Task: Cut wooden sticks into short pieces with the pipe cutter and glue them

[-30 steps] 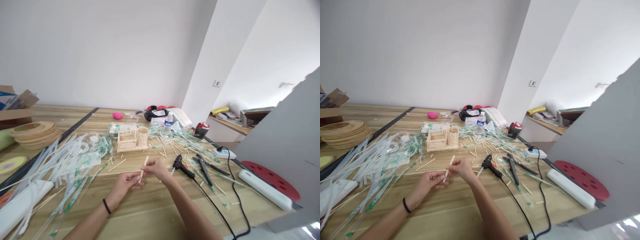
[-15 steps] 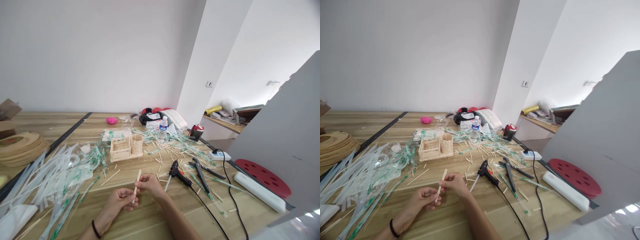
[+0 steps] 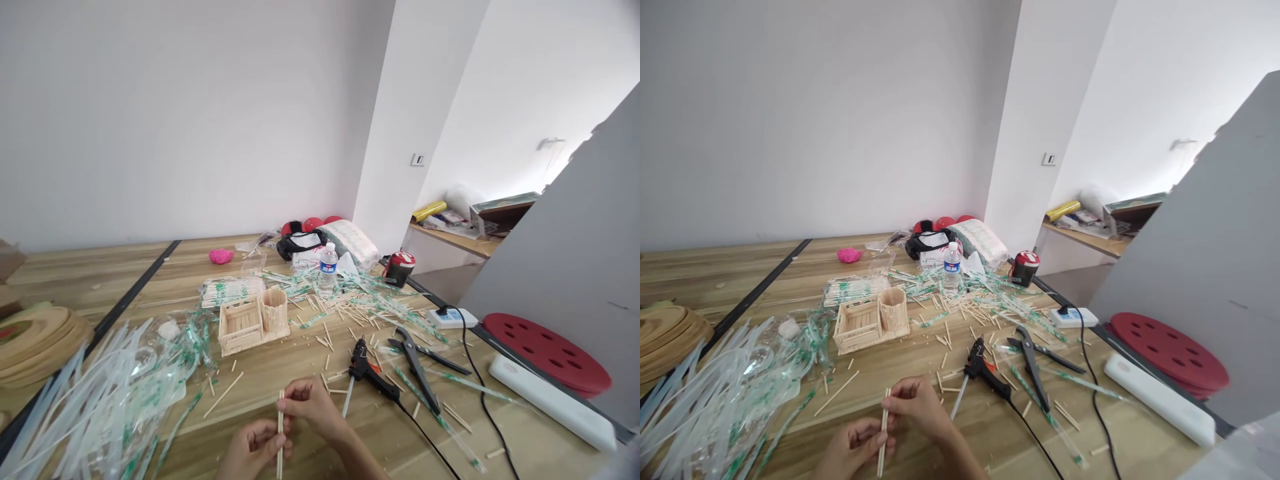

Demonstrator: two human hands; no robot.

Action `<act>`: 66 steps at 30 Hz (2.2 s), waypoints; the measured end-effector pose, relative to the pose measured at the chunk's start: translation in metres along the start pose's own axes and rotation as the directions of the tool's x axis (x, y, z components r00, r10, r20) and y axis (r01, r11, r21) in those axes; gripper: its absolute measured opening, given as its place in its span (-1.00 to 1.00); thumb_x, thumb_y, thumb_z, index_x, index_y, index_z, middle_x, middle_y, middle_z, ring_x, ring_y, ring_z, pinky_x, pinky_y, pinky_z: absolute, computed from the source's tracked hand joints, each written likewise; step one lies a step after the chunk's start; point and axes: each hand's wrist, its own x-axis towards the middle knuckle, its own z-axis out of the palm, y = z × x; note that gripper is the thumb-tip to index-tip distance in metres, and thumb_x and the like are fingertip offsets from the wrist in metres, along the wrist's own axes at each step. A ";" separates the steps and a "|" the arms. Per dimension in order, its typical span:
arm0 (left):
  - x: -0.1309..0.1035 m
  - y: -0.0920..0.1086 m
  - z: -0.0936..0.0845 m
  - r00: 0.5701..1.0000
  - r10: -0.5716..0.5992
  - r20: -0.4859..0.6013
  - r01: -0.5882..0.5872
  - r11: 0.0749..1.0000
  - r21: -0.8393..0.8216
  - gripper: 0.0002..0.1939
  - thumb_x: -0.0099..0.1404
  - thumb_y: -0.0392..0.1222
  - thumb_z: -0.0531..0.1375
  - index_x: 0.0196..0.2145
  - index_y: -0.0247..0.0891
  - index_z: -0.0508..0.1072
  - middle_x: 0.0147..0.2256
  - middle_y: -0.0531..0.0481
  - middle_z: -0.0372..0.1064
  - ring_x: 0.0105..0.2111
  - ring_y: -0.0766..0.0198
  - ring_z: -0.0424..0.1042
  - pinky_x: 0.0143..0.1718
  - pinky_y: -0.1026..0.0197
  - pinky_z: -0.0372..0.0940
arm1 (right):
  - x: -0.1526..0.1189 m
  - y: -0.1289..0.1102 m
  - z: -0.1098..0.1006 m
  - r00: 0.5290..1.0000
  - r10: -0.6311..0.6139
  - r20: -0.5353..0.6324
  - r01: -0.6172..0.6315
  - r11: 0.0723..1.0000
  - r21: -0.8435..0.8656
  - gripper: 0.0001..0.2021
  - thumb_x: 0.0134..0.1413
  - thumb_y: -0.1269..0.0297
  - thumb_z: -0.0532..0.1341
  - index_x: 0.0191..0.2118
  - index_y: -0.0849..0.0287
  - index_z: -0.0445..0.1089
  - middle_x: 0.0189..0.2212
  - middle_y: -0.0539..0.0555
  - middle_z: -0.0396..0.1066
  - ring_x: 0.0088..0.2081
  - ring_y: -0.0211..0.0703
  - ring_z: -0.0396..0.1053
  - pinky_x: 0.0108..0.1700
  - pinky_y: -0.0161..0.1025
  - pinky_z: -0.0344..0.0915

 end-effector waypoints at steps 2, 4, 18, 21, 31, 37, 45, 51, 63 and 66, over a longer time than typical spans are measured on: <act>0.000 0.022 0.001 0.999 0.043 0.010 -0.043 0.998 0.044 -0.55 -0.04 0.21 0.30 -0.40 -0.25 0.57 -0.44 -0.10 0.56 -0.38 0.10 0.50 -0.30 0.14 0.33 | -0.001 -0.022 0.006 1.000 -0.020 0.022 0.020 1.000 -0.006 -0.67 -0.36 0.05 0.44 -0.57 0.22 0.44 -0.68 -0.07 0.38 -0.63 -0.33 0.32 -0.50 -0.35 0.25; -0.002 0.054 0.004 1.000 0.028 -0.007 -0.027 0.998 0.055 -0.56 -0.04 0.20 0.30 -0.40 -0.24 0.56 -0.42 -0.08 0.55 -0.41 0.12 0.49 -0.35 0.17 0.33 | -0.003 -0.051 0.010 0.998 -0.057 0.037 0.058 0.998 -0.017 -0.70 -0.37 0.11 0.45 -0.55 0.22 0.45 -0.66 -0.08 0.38 -0.60 -0.33 0.32 -0.48 -0.36 0.26; 0.014 0.155 0.024 0.995 0.019 -0.102 -0.032 0.991 -0.129 -0.71 -0.03 -0.03 0.38 -0.44 -0.30 0.51 -0.53 0.02 0.52 -0.51 0.25 0.52 -0.48 0.28 0.40 | -0.015 -0.127 -0.001 0.869 -0.370 0.329 0.480 0.794 -0.374 0.28 -0.55 0.18 0.53 0.30 -0.19 -0.27 0.26 0.13 -0.04 0.18 0.08 0.09 0.13 -0.05 0.14; 0.024 0.152 0.021 0.993 -0.002 -0.118 -0.022 0.979 -0.200 -0.71 -0.05 -0.05 0.40 -0.44 -0.31 0.51 -0.55 0.01 0.51 -0.52 0.24 0.53 -0.49 0.28 0.40 | -0.011 -0.123 -0.003 0.861 -0.320 0.395 0.492 0.721 -0.487 0.38 -0.55 0.18 0.53 0.29 -0.21 -0.50 0.34 0.10 -0.37 0.29 0.13 -0.19 0.23 0.09 -0.07; 0.031 0.148 0.033 0.998 -0.038 0.048 0.050 0.954 -0.295 -0.74 -0.01 -0.09 0.38 -0.42 -0.31 0.52 -0.56 -0.02 0.51 -0.57 0.29 0.49 -0.58 0.35 0.35 | -0.007 -0.137 -0.017 0.851 -0.336 0.404 0.525 0.564 -0.638 0.24 -0.46 0.27 0.50 0.29 -0.14 -0.32 0.30 0.05 -0.16 0.29 0.02 -0.17 0.27 -0.02 -0.13; 0.032 0.148 0.033 0.998 -0.040 0.042 0.050 0.954 -0.295 -0.71 0.01 -0.13 0.38 -0.30 -0.29 0.51 -0.53 0.01 0.52 -0.55 0.28 0.51 -0.58 0.36 0.35 | -0.005 -0.134 -0.026 0.836 -0.345 0.427 0.534 0.692 -0.486 0.21 -0.40 0.29 0.49 0.30 -0.10 -0.32 0.31 0.11 -0.17 0.28 0.06 -0.12 0.23 0.01 -0.05; 0.030 0.150 0.032 0.999 -0.033 0.025 0.039 0.969 -0.245 -0.69 0.04 -0.14 0.36 -0.24 -0.28 0.48 -0.48 0.03 0.51 -0.50 0.26 0.54 -0.55 0.35 0.39 | -0.009 -0.140 -0.021 0.831 -0.333 0.447 0.544 0.657 -0.522 0.20 -0.44 0.54 0.41 0.30 -0.11 -0.30 0.30 0.07 -0.17 0.27 0.07 -0.11 0.23 0.00 -0.02; 0.026 0.153 0.034 0.999 -0.032 0.019 0.035 0.980 -0.195 -0.65 -0.03 -0.08 0.39 -0.29 -0.30 0.48 -0.51 0.04 0.47 -0.53 0.24 0.53 -0.57 0.34 0.38 | -0.011 -0.136 -0.024 0.822 -0.370 0.433 0.568 0.598 -0.566 0.30 -0.49 0.28 0.49 0.30 -0.07 -0.43 0.31 0.16 -0.21 0.27 0.13 -0.12 0.22 0.06 -0.04; 0.027 0.153 0.031 0.999 -0.024 -0.025 0.019 0.982 -0.187 -0.72 0.07 -0.07 0.33 -0.28 -0.27 0.51 -0.40 -0.03 0.51 -0.38 0.19 0.53 -0.37 0.20 0.44 | -0.013 -0.143 -0.018 0.845 -0.362 0.395 0.533 0.505 -0.679 0.13 -0.46 0.29 0.47 0.28 -0.07 -0.17 0.21 0.11 -0.04 0.23 0.08 -0.07 0.21 -0.03 -0.03; 0.031 0.150 0.029 0.999 -0.010 -0.045 0.000 0.978 -0.207 -0.72 0.04 -0.11 0.35 -0.28 -0.26 0.53 -0.39 -0.03 0.52 -0.36 0.20 0.52 -0.31 0.21 0.43 | -0.010 -0.142 -0.018 0.832 -0.370 0.414 0.553 0.480 -0.681 0.13 -0.46 0.26 0.46 0.28 -0.07 -0.17 0.21 0.10 -0.05 0.22 0.04 -0.06 0.20 -0.07 -0.01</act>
